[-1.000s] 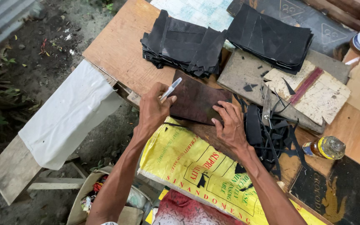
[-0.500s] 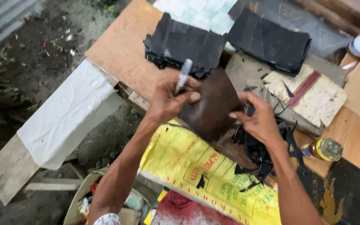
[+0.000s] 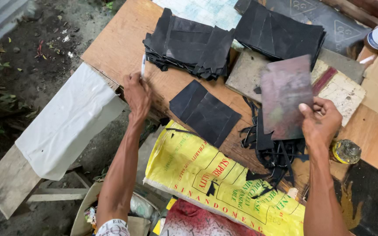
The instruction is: The person uses shears to cut a stack of black material into smaller rectangular pieces. They then place a brown template on the table, align the cut pieces, and use a white marker to draw lines on the template before resuming cutting.
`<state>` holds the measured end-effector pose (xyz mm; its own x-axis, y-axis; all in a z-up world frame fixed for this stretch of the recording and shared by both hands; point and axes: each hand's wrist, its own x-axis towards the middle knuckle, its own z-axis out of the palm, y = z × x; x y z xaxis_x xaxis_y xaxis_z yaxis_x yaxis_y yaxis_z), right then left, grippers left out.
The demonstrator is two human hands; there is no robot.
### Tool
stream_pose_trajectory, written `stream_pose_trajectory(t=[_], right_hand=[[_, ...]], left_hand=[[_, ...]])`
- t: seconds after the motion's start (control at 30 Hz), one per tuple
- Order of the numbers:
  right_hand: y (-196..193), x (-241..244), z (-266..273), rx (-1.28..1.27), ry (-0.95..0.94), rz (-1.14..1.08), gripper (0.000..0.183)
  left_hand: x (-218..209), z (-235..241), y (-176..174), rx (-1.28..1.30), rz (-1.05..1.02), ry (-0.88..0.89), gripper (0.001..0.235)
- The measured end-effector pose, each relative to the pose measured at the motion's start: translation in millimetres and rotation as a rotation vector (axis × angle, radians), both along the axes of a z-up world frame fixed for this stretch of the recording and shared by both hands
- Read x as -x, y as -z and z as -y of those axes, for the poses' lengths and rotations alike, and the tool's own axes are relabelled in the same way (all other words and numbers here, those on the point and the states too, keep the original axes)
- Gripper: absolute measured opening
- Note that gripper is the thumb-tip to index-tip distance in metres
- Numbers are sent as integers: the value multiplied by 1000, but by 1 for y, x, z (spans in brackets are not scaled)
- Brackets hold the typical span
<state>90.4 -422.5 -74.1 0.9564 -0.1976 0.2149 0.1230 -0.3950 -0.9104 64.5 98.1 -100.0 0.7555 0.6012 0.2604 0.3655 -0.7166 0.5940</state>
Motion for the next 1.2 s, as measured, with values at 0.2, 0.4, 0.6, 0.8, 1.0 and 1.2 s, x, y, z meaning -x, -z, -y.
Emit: stream_pose_trajectory(t=[0.2, 0.4, 0.6, 0.8, 1.0, 1.2], right_hand=[[10, -5, 5, -194, 101, 79, 31], [11, -3, 21, -198, 147, 169, 29], [-29, 19, 9, 171, 238, 414, 44], [-71, 74, -18, 398, 60, 80, 13], [-64, 130, -19, 522, -95, -202, 20], [-53, 153, -4, 518, -68, -135, 16]], left_hand=[[-2, -6, -4, -102, 57, 108, 20], [9, -9, 3, -128, 110, 136, 25], [18, 4, -12, -47, 199, 88, 39], [59, 34, -35, -126, 173, 163, 40], [100, 113, -30, 24, 156, 209, 65], [94, 135, -37, 67, 157, 243, 69]])
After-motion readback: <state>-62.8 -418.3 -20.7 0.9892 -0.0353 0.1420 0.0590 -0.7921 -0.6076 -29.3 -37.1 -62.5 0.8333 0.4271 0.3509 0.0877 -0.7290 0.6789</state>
